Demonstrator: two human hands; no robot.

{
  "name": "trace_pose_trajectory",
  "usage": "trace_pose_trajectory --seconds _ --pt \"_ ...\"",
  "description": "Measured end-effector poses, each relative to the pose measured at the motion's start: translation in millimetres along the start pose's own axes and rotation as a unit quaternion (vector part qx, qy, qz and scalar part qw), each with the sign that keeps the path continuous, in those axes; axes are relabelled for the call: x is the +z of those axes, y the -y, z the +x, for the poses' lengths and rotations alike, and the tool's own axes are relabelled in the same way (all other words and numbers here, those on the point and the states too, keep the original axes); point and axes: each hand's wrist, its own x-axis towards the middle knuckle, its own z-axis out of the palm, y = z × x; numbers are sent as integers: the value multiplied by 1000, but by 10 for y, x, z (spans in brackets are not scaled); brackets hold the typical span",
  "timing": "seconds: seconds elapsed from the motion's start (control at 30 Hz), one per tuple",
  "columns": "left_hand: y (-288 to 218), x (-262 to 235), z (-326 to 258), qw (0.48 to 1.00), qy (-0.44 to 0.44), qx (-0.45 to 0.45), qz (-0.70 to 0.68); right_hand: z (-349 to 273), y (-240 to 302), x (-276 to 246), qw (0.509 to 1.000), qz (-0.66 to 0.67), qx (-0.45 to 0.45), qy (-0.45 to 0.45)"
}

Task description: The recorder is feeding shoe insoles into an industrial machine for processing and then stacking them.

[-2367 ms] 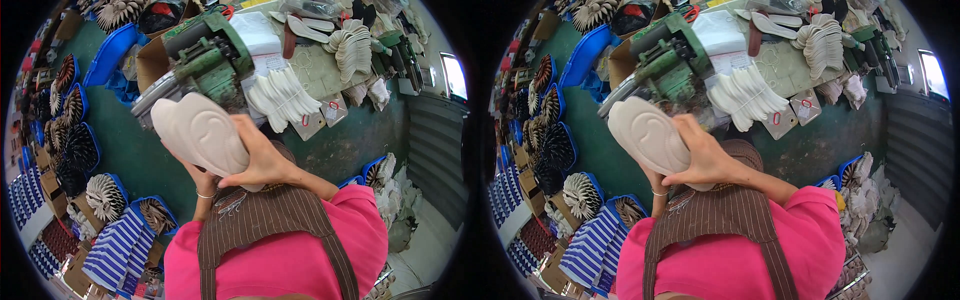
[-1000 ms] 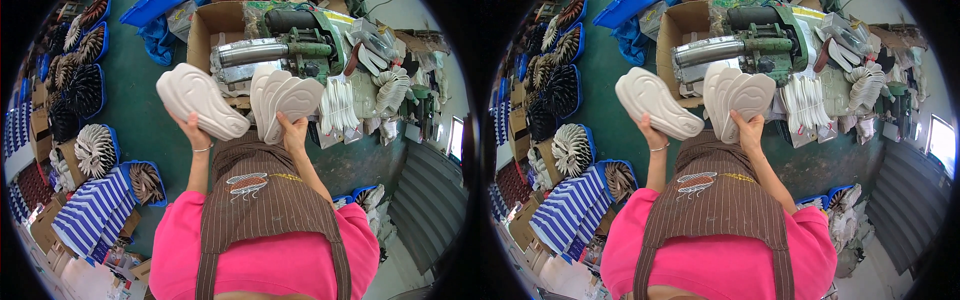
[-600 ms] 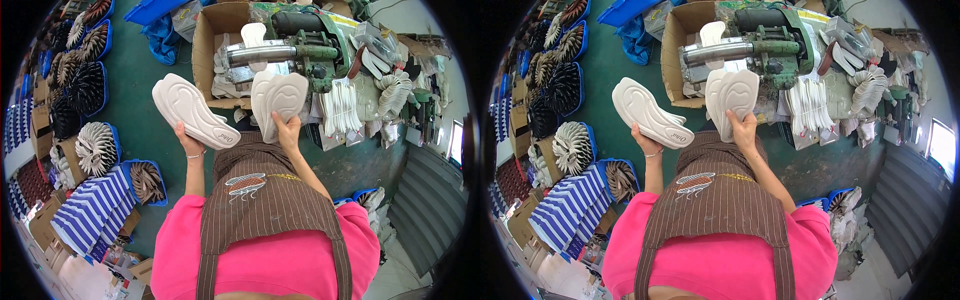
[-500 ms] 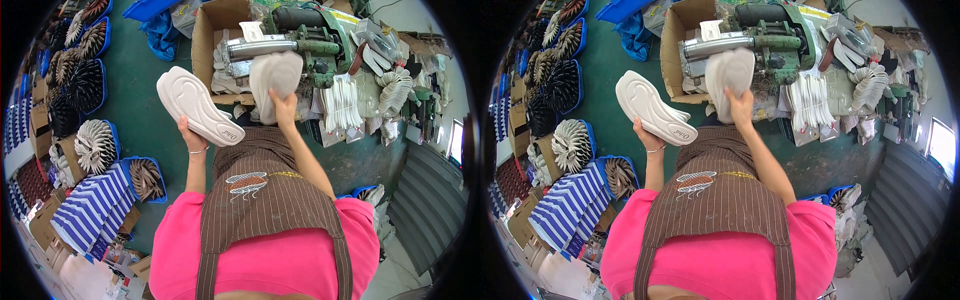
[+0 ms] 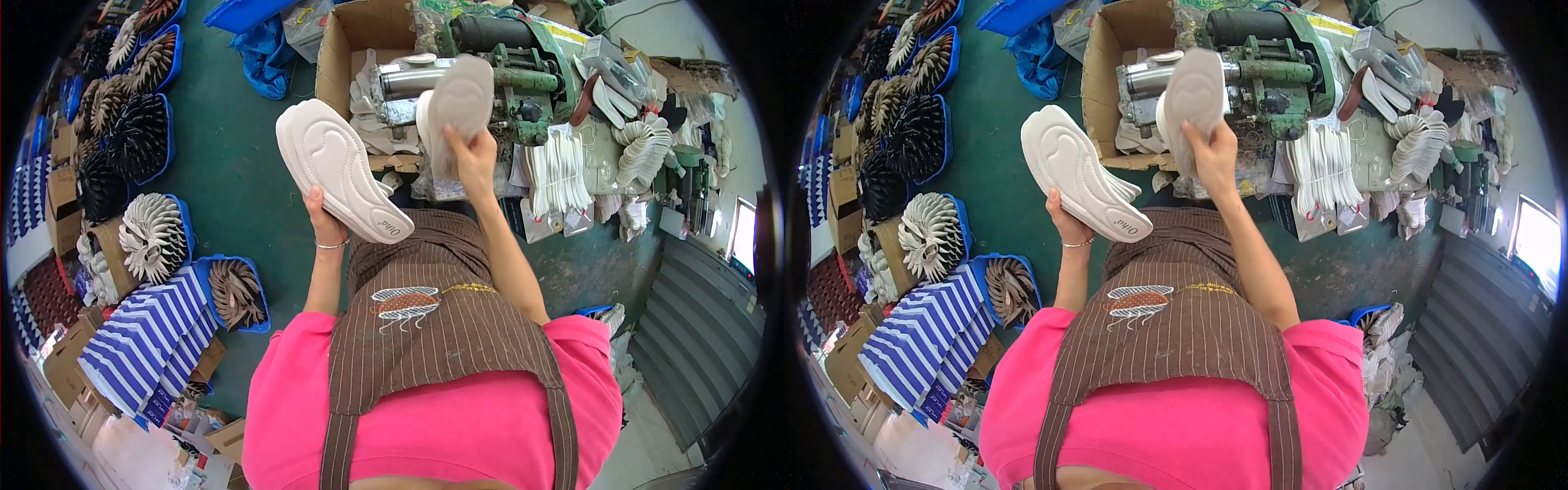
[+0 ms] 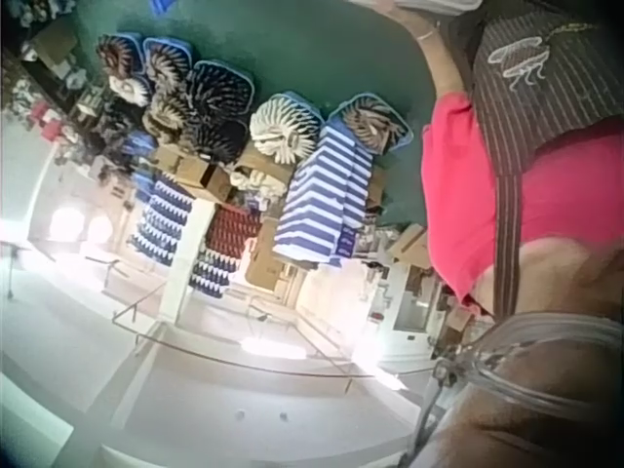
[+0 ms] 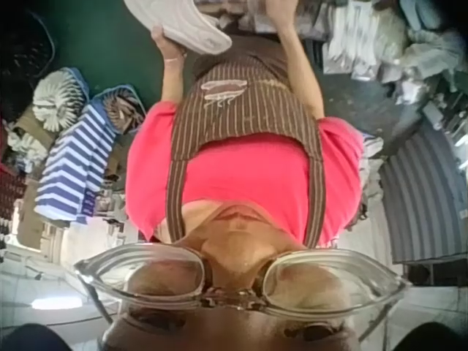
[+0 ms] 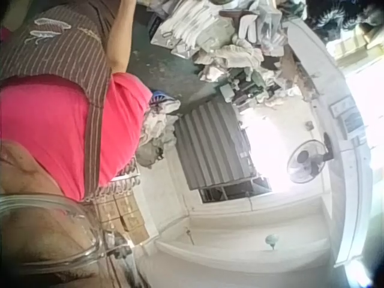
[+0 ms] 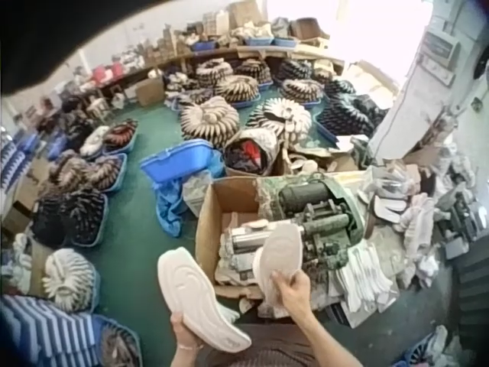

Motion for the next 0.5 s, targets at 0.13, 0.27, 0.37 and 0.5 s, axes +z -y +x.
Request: trace_pose_trajectory --seconds 0.13,0.27,0.37,0.5 --pt "148 -53 55 1000 9 12 0 -365 -182 48 999 38 3 -19" --pt "137 33 43 999 35 -17 -21 183 -243 -24 995 -4 89 -42" --pt "117 10 -2 998 58 16 12 157 159 19 996 61 59 16" --pt "1 290 -18 995 68 47 54 -256 -161 5 971 130 197 26"
